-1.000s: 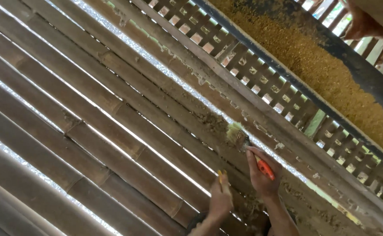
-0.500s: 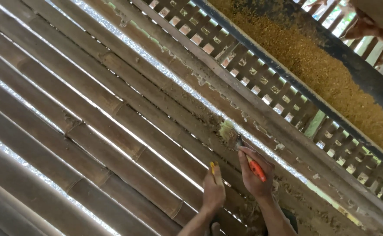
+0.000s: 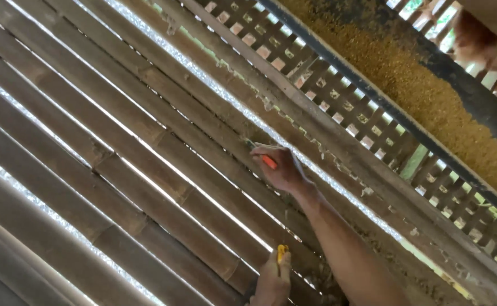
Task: The person uses a scraper and a brush to clean debris from the surface of a bamboo wall. They scrape the bamboo slats to remove stuck material and then brush the area to clear away the loosened debris.
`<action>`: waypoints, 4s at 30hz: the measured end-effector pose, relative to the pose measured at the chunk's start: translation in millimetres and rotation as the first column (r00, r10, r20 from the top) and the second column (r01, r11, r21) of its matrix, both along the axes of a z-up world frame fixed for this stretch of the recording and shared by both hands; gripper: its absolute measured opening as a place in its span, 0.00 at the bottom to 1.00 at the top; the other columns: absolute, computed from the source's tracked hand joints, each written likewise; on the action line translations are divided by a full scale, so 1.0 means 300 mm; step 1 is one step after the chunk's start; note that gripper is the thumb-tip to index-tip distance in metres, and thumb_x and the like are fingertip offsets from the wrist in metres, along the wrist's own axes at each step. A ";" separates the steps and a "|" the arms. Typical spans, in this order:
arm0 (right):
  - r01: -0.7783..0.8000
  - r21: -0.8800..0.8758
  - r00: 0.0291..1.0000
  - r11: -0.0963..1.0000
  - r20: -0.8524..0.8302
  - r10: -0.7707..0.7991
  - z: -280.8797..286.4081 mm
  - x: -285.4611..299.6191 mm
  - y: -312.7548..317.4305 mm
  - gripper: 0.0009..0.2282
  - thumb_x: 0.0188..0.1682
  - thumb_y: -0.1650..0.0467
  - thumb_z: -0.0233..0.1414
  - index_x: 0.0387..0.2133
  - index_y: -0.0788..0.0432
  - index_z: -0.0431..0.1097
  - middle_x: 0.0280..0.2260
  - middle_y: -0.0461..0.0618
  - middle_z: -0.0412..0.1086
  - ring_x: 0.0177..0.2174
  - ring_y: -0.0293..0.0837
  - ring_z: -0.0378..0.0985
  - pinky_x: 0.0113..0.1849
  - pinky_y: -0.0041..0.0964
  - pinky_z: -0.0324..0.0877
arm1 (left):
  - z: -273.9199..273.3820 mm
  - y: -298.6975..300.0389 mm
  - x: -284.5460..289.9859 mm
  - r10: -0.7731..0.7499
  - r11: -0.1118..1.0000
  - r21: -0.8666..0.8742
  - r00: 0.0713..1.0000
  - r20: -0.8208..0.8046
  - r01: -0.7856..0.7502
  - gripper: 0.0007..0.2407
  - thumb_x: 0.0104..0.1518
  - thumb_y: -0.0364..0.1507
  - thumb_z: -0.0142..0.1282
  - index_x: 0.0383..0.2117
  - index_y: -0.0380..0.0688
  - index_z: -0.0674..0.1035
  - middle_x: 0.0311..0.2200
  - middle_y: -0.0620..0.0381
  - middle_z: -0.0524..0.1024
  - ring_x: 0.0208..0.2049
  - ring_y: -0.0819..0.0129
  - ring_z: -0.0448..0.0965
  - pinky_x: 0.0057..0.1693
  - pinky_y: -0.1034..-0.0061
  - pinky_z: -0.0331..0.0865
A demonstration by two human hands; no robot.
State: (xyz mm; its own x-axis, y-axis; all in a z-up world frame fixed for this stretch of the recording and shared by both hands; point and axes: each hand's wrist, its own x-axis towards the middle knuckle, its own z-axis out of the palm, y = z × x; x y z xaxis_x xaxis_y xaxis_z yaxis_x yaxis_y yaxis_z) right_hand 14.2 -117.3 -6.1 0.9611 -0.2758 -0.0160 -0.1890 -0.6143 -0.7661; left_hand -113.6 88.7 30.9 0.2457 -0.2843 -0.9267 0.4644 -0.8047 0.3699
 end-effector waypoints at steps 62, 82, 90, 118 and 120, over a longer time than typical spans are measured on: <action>0.411 0.138 0.907 0.901 0.043 -0.420 0.190 -0.505 0.014 0.08 0.49 0.71 0.57 0.39 0.56 0.81 0.41 0.50 0.82 0.43 0.44 0.86 0.47 0.34 0.80 | -0.178 -0.250 0.742 -0.764 0.642 0.610 0.320 0.561 0.464 0.12 0.75 0.33 0.32 0.42 0.41 0.71 0.24 0.58 0.77 0.22 0.70 0.80 0.27 0.78 0.76; 0.568 0.200 0.817 0.798 -0.025 -0.576 0.227 -0.523 0.021 0.06 0.45 0.76 0.59 0.33 0.58 0.83 0.37 0.58 0.82 0.44 0.61 0.81 0.48 0.58 0.74 | -0.361 -0.368 0.904 -0.921 0.265 0.891 -0.178 0.348 0.369 0.14 0.61 0.31 0.42 0.25 0.43 0.81 0.16 0.52 0.77 0.15 0.59 0.79 0.14 0.66 0.69; 0.554 0.234 0.826 0.799 -0.035 -0.562 0.219 -0.530 0.022 0.06 0.47 0.75 0.58 0.34 0.60 0.83 0.38 0.61 0.82 0.43 0.65 0.81 0.47 0.62 0.74 | -0.208 -0.427 0.667 -0.880 0.131 0.774 -0.286 0.379 0.620 0.10 0.63 0.33 0.43 0.36 0.54 0.80 0.29 0.62 0.81 0.32 0.70 0.83 0.29 0.76 0.72; 0.783 0.080 0.602 0.617 0.152 -0.784 0.066 -0.612 -0.008 0.03 0.48 0.72 0.62 0.32 0.52 0.83 0.33 0.51 0.81 0.39 0.50 0.83 0.44 0.49 0.75 | -0.237 -0.457 0.613 -0.915 0.261 0.774 -0.108 0.389 0.578 0.06 0.60 0.31 0.52 0.32 0.46 0.82 0.23 0.60 0.80 0.25 0.64 0.83 0.21 0.68 0.78; 0.779 0.088 0.603 0.620 0.164 -0.781 0.071 -0.612 -0.015 0.03 0.48 0.72 0.62 0.32 0.53 0.83 0.34 0.51 0.81 0.39 0.50 0.83 0.44 0.48 0.75 | -0.224 -0.461 0.737 -0.931 0.246 0.810 -0.101 0.350 0.532 0.07 0.60 0.32 0.53 0.37 0.48 0.82 0.28 0.60 0.80 0.31 0.64 0.85 0.22 0.69 0.79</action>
State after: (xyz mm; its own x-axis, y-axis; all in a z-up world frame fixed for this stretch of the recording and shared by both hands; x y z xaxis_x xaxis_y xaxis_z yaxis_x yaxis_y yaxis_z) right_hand -169.5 -121.9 15.1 0.3674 -0.9226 0.1175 -0.4620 -0.2907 -0.8379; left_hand 107.6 -49.4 -36.3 0.6030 -0.5472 -0.5806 -0.7861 -0.5316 -0.3154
